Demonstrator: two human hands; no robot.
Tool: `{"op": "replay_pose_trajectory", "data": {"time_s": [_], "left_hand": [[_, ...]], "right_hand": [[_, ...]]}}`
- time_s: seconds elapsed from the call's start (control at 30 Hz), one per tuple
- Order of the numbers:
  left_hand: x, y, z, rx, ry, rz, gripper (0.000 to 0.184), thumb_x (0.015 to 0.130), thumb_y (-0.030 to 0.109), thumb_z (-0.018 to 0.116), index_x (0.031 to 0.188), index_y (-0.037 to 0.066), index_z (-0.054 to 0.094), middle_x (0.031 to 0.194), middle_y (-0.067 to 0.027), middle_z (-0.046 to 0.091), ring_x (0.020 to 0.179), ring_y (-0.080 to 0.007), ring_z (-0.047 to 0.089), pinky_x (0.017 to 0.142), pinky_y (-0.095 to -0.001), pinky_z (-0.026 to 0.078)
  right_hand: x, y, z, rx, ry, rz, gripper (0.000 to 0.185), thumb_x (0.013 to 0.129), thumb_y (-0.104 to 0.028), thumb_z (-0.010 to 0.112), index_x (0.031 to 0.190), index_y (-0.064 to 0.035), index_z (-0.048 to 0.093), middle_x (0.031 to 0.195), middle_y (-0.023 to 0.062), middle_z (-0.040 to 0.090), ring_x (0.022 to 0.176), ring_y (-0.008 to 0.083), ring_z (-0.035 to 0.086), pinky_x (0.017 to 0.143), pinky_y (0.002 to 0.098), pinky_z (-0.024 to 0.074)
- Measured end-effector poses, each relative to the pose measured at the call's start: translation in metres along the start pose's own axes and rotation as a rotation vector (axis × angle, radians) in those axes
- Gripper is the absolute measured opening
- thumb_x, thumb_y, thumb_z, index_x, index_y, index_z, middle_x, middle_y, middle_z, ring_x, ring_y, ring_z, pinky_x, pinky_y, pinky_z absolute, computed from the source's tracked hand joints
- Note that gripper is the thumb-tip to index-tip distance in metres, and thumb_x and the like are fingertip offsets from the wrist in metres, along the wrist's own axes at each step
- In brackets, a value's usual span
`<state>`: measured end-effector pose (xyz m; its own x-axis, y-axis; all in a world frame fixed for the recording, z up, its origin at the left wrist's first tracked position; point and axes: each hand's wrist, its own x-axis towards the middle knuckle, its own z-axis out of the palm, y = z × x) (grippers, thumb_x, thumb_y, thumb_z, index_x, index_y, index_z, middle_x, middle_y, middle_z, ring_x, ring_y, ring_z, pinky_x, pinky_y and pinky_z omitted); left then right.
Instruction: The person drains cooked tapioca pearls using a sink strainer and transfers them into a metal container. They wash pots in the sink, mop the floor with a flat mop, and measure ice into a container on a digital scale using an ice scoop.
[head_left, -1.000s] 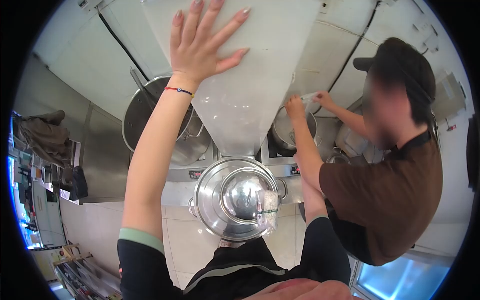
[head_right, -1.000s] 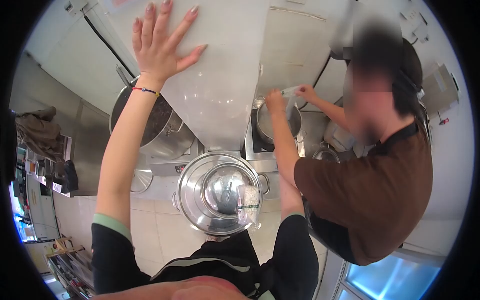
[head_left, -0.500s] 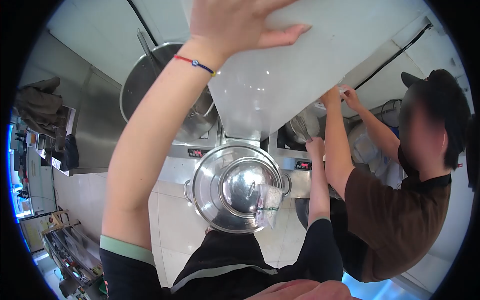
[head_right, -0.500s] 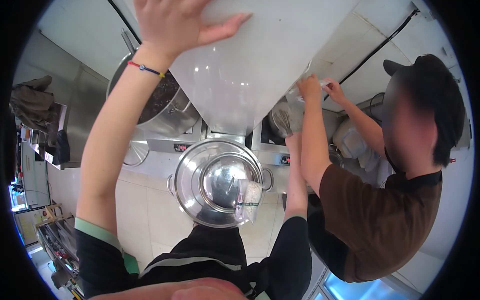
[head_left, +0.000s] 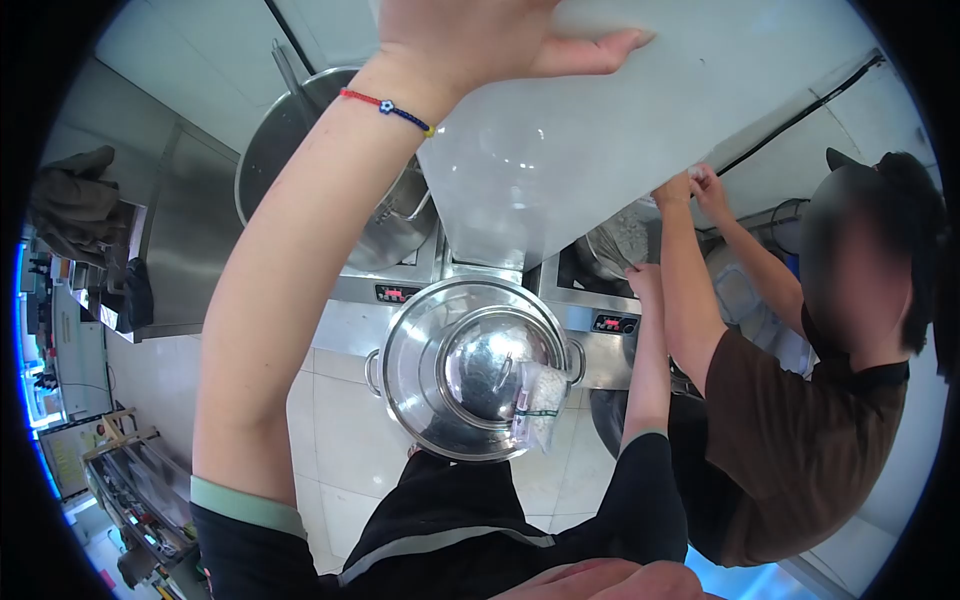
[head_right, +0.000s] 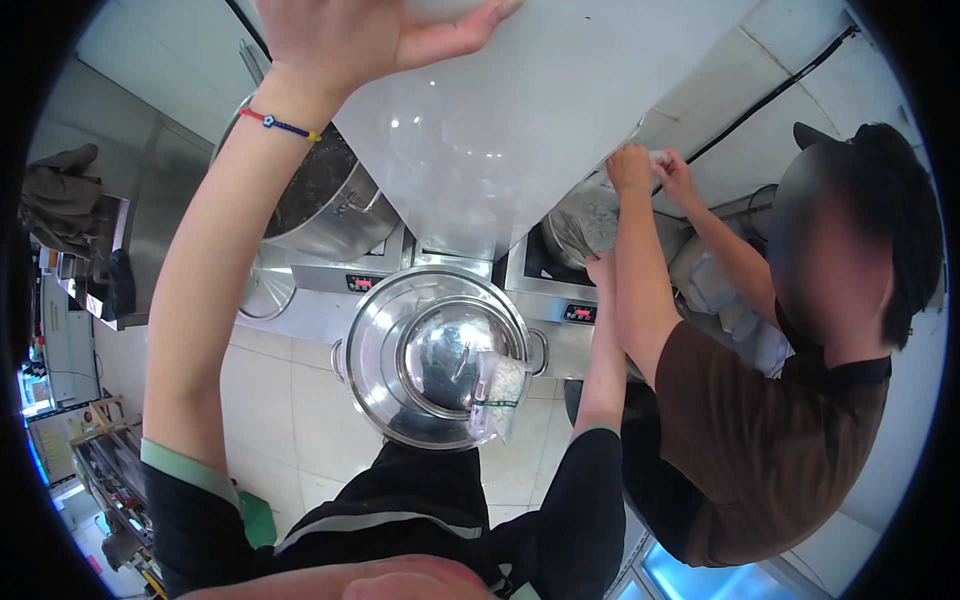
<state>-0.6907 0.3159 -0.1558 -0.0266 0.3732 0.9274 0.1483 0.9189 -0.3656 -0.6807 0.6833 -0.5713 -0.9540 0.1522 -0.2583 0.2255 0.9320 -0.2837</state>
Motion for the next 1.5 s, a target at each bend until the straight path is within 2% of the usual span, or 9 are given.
{"op": "replay_pose_trajectory", "data": {"time_s": [0.07, 0.17, 0.27, 0.47, 0.53, 0.67, 0.97, 1.27, 1.5], "left_hand": [[0.002, -0.001, 0.0, 0.001, 0.005, 0.001, 0.053, 0.08, 0.056, 0.03, 0.126, 0.034, 0.047, 0.137, -0.0072, 0.037, 0.129, -0.0256, 0.028, 0.109, -0.0395, 0.01], [0.001, 0.0, -0.001, -0.021, 0.008, -0.007, 0.053, 0.08, 0.056, 0.031, 0.126, 0.035, 0.046, 0.137, -0.0066, 0.037, 0.13, -0.0257, 0.028, 0.109, -0.0398, 0.01], [0.003, 0.0, -0.003, -0.032, -0.005, -0.016, 0.053, 0.079, 0.055, 0.032, 0.126, 0.035, 0.046, 0.137, -0.0061, 0.037, 0.129, -0.026, 0.028, 0.109, -0.0399, 0.011], [0.002, -0.013, 0.009, 0.086, 0.115, 0.087, 0.053, 0.079, 0.055, 0.035, 0.127, 0.035, 0.045, 0.138, -0.0052, 0.037, 0.129, -0.026, 0.028, 0.109, -0.0399, 0.011], [0.005, -0.001, -0.006, -0.044, -0.018, -0.023, 0.053, 0.078, 0.055, 0.036, 0.127, 0.035, 0.044, 0.138, -0.0053, 0.036, 0.129, -0.026, 0.028, 0.109, -0.0404, 0.011], [0.004, -0.002, -0.011, -0.026, -0.066, -0.014, 0.055, 0.078, 0.055, 0.038, 0.129, 0.035, 0.043, 0.138, -0.0056, 0.035, 0.13, -0.0262, 0.028, 0.108, -0.0423, 0.011], [0.005, 0.001, -0.017, -0.075, -0.134, -0.001, 0.059, 0.076, 0.055, 0.041, 0.131, 0.033, 0.04, 0.141, -0.0059, 0.031, 0.131, -0.0266, 0.024, 0.108, -0.0441, 0.01], [0.008, -0.002, -0.023, -0.031, -0.191, 0.01, 0.063, 0.073, 0.055, 0.045, 0.132, 0.034, 0.038, 0.143, -0.0057, 0.027, 0.132, -0.0263, 0.021, 0.108, -0.0442, 0.009], [0.009, -0.004, -0.024, -0.074, -0.191, 0.006, 0.065, 0.071, 0.054, 0.048, 0.132, 0.034, 0.038, 0.143, -0.0062, 0.027, 0.133, -0.027, 0.02, 0.108, -0.0449, 0.009]], "right_hand": [[0.001, 0.001, 0.009, 0.043, 0.192, -0.039, 0.033, 0.076, -0.028, 0.057, 0.1, -0.0065, 0.065, 0.085, 0.0197, 0.063, 0.082, 0.0308, 0.062, 0.071, 0.041, 0.0488], [0.013, 0.014, 0.023, -0.074, 0.196, 0.118, 0.037, 0.077, -0.03, 0.056, 0.105, -0.006, 0.062, 0.092, 0.019, 0.063, 0.086, 0.0305, 0.062, 0.073, 0.0396, 0.0485], [0.059, 0.087, 0.076, -0.184, 0.184, 0.138, 0.04, 0.078, -0.028, 0.056, 0.111, -0.0048, 0.058, 0.099, 0.0177, 0.062, 0.088, 0.0301, 0.061, 0.076, 0.0381, 0.0476], [-0.064, 0.063, 0.039, 0.296, 0.444, -0.103, 0.041, 0.079, -0.026, 0.056, 0.113, -0.0031, 0.056, 0.101, 0.0171, 0.062, 0.088, 0.0307, 0.061, 0.079, 0.0373, 0.0464], [-0.09, 0.057, 0.014, 0.149, 0.342, -0.072, 0.038, 0.08, -0.024, 0.056, 0.112, -0.0048, 0.057, 0.097, 0.016, 0.063, 0.087, 0.0297, 0.061, 0.078, 0.0373, 0.0468], [-0.127, 0.032, -0.022, 0.018, 0.238, -0.004, 0.034, 0.08, -0.024, 0.057, 0.111, -0.0088, 0.059, 0.095, 0.0136, 0.064, 0.086, 0.0282, 0.061, 0.076, 0.0374, 0.0472], [-0.151, 0.037, -0.024, -0.057, 0.318, -0.118, 0.034, 0.08, -0.027, 0.056, 0.11, -0.0104, 0.06, 0.092, 0.0149, 0.063, 0.085, 0.0305, 0.06, 0.074, 0.0391, 0.0469], [-0.187, -0.003, -0.051, 0.085, 0.234, 0.127, 0.033, 0.08, -0.027, 0.056, 0.11, -0.0133, 0.061, 0.088, 0.0174, 0.063, 0.082, 0.0325, 0.06, 0.071, 0.0403, 0.0478], [-0.203, 0.0, -0.043, 0.161, 0.25, 0.107, 0.034, 0.08, -0.025, 0.057, 0.11, -0.0108, 0.06, 0.083, 0.0164, 0.064, 0.079, 0.0318, 0.061, 0.067, 0.0386, 0.0481]]}}
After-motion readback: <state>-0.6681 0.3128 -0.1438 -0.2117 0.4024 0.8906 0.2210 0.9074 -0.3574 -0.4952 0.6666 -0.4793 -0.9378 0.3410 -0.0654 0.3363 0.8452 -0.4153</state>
